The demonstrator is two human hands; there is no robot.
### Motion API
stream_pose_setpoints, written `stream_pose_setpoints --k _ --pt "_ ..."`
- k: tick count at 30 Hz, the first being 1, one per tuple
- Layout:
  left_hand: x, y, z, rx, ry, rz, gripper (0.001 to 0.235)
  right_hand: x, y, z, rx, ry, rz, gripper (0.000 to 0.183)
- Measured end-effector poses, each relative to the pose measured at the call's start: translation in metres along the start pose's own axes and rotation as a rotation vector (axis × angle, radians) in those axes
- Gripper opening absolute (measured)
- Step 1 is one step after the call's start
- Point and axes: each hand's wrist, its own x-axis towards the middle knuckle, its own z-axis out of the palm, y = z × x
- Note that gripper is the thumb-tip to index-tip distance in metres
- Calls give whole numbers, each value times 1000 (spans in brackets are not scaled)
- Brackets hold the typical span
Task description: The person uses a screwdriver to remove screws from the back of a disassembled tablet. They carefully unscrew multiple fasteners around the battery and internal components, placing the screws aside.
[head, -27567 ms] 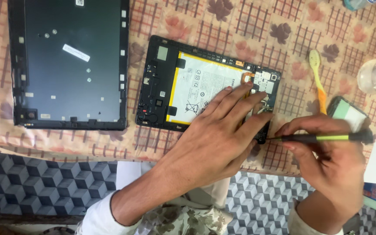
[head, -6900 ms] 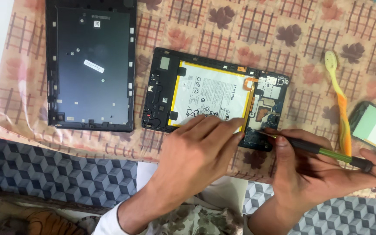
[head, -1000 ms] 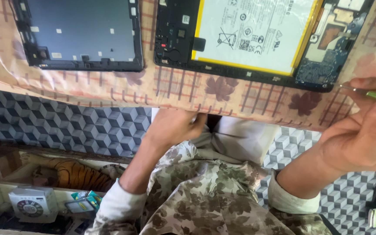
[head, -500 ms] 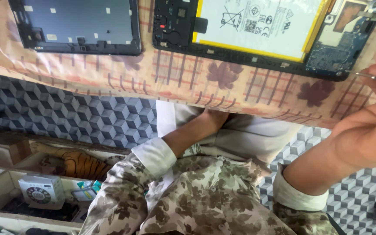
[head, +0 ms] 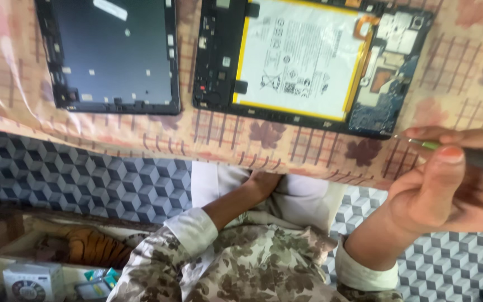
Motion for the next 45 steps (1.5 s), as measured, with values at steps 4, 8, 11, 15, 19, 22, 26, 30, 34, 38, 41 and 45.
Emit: stream_pose_setpoints --k 4,8,11,15,19,22,26,30,34,38,41,45 --pt "-1 -11 -2 -6 91 51 40 1 -2 2 4 26 -23 25" --pt "2 -19 10 20 97 104 41 -6 3 2 28 70 4 45" --pt "3 -17 8 -13 161 131 46 -16 6 -3 41 118 37 66" --pt "-15 -7 -64 -116 283 181 41 -25 10 -10 68 172 72 96" --pt "-83 3 -208 -603 -348 157 22 -27 14 -18 94 192 97 104" --pt "-120 3 -312 -1033 61 513 15 -29 15 -17 76 195 114 104" --pt "-92 2 -389 -662 671 427 28 -24 16 -9 123 290 96 108" --pt "-65 -3 -405 -196 857 316 36 -19 13 -9 110 373 137 118" --pt "-70 -8 -400 -204 871 343 38 -23 14 -9 75 358 107 117" --pt "-75 -14 -397 -234 844 361 41 -25 17 -15 77 280 102 113" --pt "-76 -21 -400 -368 800 354 47 -24 18 -14 85 279 109 116" --pt "-74 -24 -396 -494 860 326 64 -20 15 -11 49 258 92 118"
